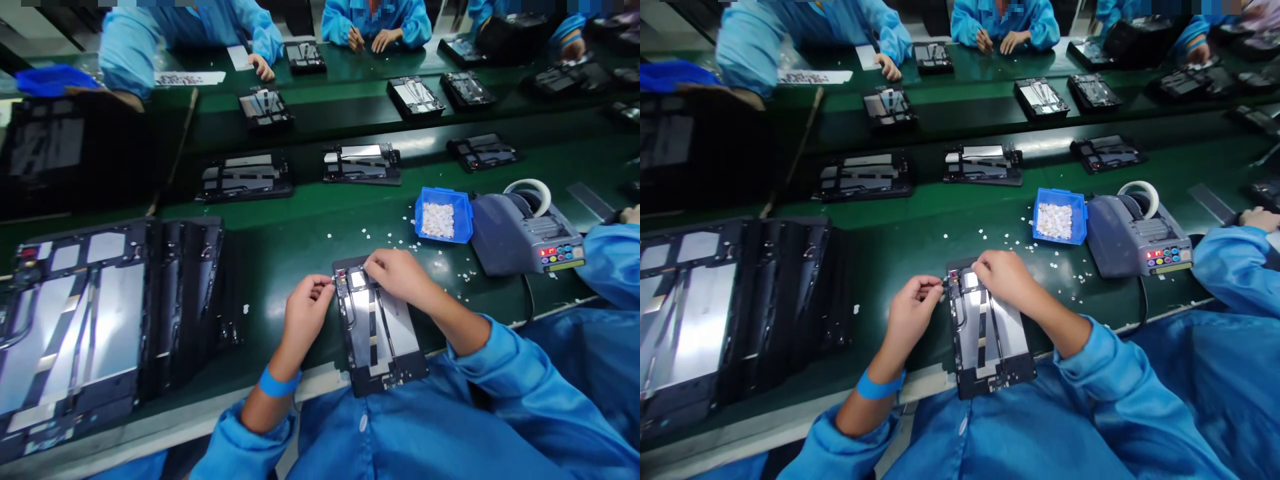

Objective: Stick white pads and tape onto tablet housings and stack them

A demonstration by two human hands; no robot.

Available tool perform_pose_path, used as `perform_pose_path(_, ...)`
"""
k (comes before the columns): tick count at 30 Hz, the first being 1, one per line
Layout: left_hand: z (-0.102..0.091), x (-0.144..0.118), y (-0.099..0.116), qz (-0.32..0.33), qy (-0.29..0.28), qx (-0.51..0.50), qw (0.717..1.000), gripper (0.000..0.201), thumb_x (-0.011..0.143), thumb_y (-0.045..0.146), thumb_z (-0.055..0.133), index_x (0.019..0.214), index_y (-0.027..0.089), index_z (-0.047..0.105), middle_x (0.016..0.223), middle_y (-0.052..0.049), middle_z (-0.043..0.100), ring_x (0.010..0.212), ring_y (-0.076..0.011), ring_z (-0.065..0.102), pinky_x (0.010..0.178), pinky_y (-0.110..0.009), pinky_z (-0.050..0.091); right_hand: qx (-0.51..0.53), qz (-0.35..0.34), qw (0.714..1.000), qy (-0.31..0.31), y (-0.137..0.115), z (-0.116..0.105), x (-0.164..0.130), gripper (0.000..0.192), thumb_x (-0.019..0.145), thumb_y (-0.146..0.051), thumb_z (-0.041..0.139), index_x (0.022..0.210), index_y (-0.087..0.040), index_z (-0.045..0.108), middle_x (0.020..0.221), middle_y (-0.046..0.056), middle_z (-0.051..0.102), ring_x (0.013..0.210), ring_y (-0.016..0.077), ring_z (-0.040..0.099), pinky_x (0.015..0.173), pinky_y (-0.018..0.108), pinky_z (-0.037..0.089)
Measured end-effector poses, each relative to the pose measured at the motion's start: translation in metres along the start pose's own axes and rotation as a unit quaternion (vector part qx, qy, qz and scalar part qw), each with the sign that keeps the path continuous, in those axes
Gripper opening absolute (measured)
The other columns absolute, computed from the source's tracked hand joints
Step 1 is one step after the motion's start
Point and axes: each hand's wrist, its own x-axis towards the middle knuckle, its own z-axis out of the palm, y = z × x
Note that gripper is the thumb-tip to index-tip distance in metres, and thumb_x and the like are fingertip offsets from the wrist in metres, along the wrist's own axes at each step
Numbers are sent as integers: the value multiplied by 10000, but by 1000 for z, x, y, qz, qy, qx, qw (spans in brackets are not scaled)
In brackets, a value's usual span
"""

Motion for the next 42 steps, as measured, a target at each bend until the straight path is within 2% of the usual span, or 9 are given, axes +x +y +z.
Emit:
perform_pose_path(4, -12, 9, -6, 117, -20, 136, 984, 162, 925, 242, 606, 1010, 215, 741, 954, -59, 746, 847, -210, 682, 784, -329, 539, -41, 39, 997, -60, -19, 32, 18, 320, 952, -359, 621, 710, -196, 753, 686, 43, 729, 636, 163, 620, 572, 271, 312)
perform_pose_path(10, -7, 13, -17, 229, -51, 228, 945, 256, 983, 197, 541, 1141, 210, 742, 1053, -95, 756, 989, -252, 683, 912, -383, 527, -87, 56, 992, -70, -21, 41, 31, 276, 877, -301, 658, 624, -216, 730, 638, 41, 714, 610, 169, 613, 554, 284, 291)
perform_pose_path(16, -2, 9, -21, 275, -56, 264, 923, 314, 1030, 212, 489, 1231, 203, 730, 1041, -107, 751, 937, -249, 660, 867, -381, 513, -107, 89, 988, -72, -27, 43, 30, 262, 862, -325, 665, 642, -222, 760, 654, 50, 730, 587, 170, 616, 533, 284, 294)
perform_pose_path(22, -6, 11, -19, 295, -80, 319, 897, 331, 1026, 204, 499, 1276, 219, 714, 1080, -108, 748, 925, -258, 631, 830, -382, 481, -104, 67, 988, -90, -22, 45, 36, 261, 851, -327, 680, 618, -224, 736, 582, 32, 680, 548, 166, 594, 514, 290, 288)
perform_pose_path(28, -9, 9, -5, 288, -109, 400, 863, 337, 987, 150, 529, 1237, 258, 727, 1026, -121, 725, 864, -278, 586, 716, -387, 419, -91, 43, 991, -92, -16, 45, 35, 309, 890, -371, 689, 621, -221, 714, 578, 23, 665, 569, 165, 600, 527, 286, 304)
perform_pose_path(30, -11, 10, -2, 289, -113, 415, 855, 320, 985, 156, 532, 1208, 259, 738, 1007, -124, 714, 871, -283, 584, 707, -383, 414, -76, 13, 994, -78, -11, 44, 28, 264, 922, -341, 666, 704, -213, 743, 657, 25, 708, 633, 169, 629, 575, 275, 352)
perform_pose_path(33, -15, 16, -4, 294, -125, 387, 865, 326, 987, 166, 536, 1215, 275, 741, 1027, -111, 718, 881, -270, 596, 733, -378, 442, -54, -58, 997, -10, 5, 46, 11, 163, 963, -218, 615, 971, -188, 776, 906, 52, 769, 820, 181, 676, 728, 265, 446)
perform_pose_path(37, -21, 24, -13, 290, -127, 312, 896, 356, 992, 149, 506, 1258, 262, 715, 1150, -80, 737, 989, -248, 633, 869, -382, 496, -83, -190, 977, 42, 31, 58, -4, 293, 1021, -152, 530, 1221, -200, 739, 1037, 80, 731, 976, 202, 644, 899, 297, 474)
perform_pose_path(42, -19, 24, -19, 250, -85, 292, 919, 267, 990, 148, 506, 1152, 175, 716, 1123, -95, 753, 1041, -257, 658, 943, -395, 508, -196, -252, 948, 21, 34, 63, -7, 443, 1031, -134, 512, 1416, -314, 637, 1028, 64, 663, 899, 204, 561, 791, 296, 448)
